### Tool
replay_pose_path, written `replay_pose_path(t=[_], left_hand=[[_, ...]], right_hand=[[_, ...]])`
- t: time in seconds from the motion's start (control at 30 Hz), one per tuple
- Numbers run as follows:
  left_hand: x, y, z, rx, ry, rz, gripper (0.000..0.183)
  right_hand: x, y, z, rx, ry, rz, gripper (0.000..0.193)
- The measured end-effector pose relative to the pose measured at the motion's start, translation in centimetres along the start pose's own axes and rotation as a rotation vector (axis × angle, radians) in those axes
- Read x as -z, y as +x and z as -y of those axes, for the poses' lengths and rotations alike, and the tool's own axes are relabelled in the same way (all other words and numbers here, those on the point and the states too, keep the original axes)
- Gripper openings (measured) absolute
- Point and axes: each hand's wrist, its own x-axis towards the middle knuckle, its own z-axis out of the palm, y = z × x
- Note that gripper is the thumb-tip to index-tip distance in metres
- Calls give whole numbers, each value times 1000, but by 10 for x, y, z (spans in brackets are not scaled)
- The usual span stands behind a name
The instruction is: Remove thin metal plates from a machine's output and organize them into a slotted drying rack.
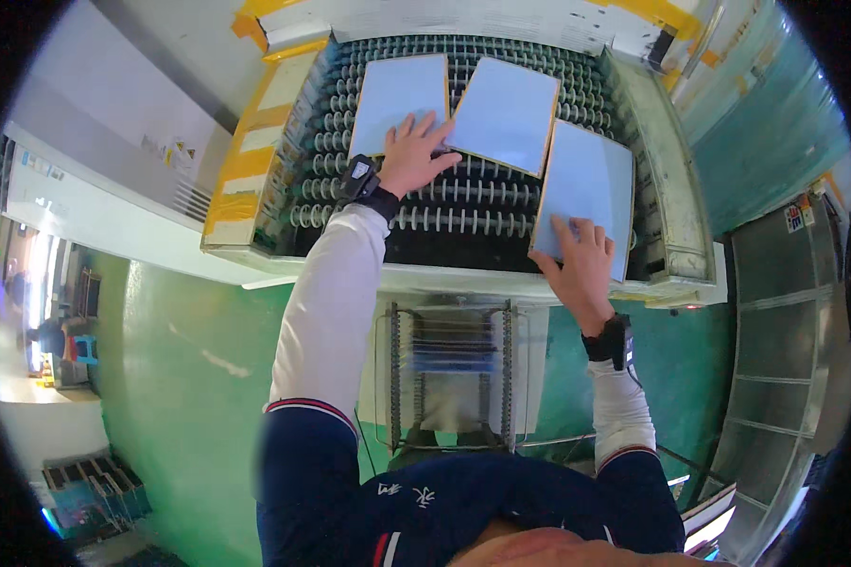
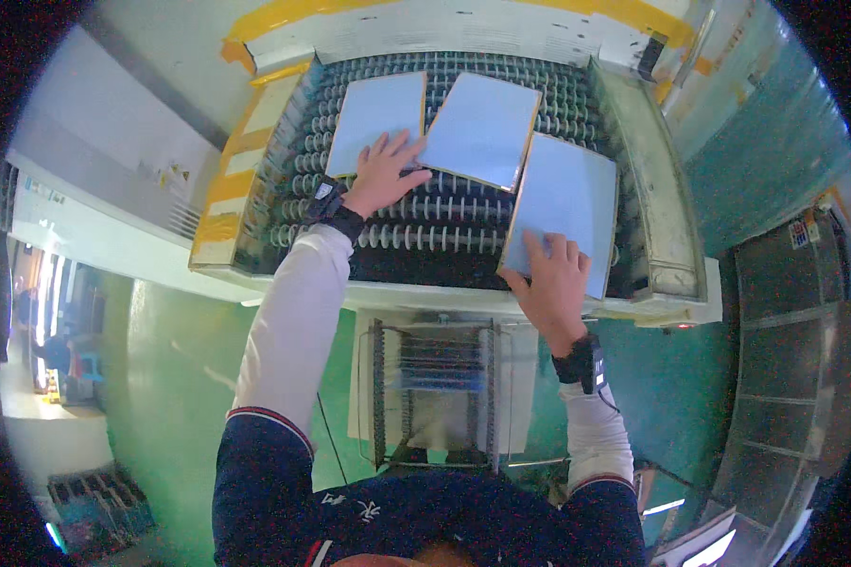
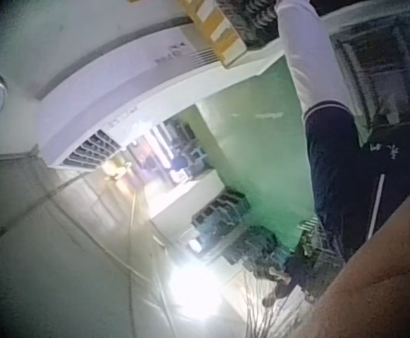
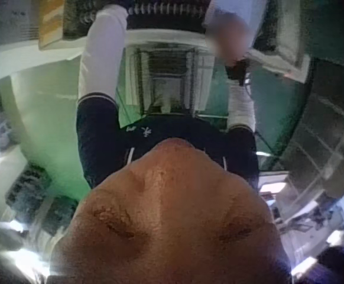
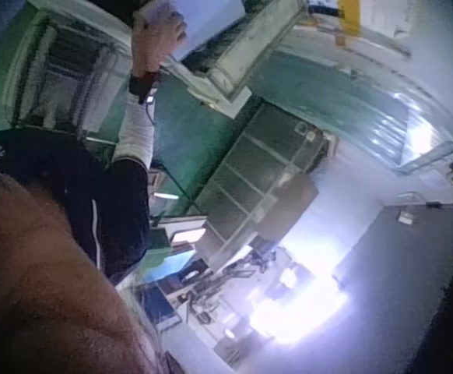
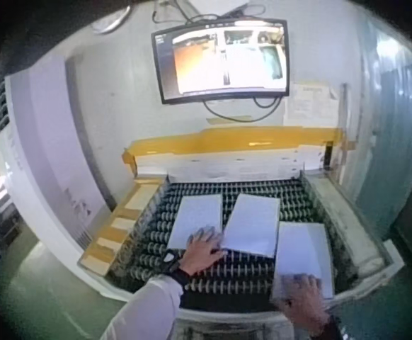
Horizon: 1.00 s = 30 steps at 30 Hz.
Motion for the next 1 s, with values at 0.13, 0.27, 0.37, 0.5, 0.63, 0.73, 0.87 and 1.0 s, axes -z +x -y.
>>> replay_pose_path(t=[0.13,0.27,0.37,0.5,0.63,0.73,0.87,1.0], left_hand=[[14,-13,-25,-76,-26,81,63],[11,-13,-46,-196,-16,64,61],[-3,-12,-55,-166,-22,15,61],[-9,-2,-75,-159,5,-31,65],[-16,9,-84,-165,17,-14,65],[-22,19,-84,-142,-33,-77,64],[-16,24,-76,-75,-27,-131,66],[-12,17,-44,91,78,-85,69]], right_hand=[[1,-8,-5,-12,3,-14,59],[0,-11,-4,-15,36,-55,60],[0,-13,-1,-53,64,-30,62],[0,-20,-7,-25,49,-36,65],[-3,-32,-9,-26,59,-26,64],[1,-34,-5,-15,96,8,64],[0,-38,-10,6,105,-37,64],[3,-39,-10,52,131,-41,63]])
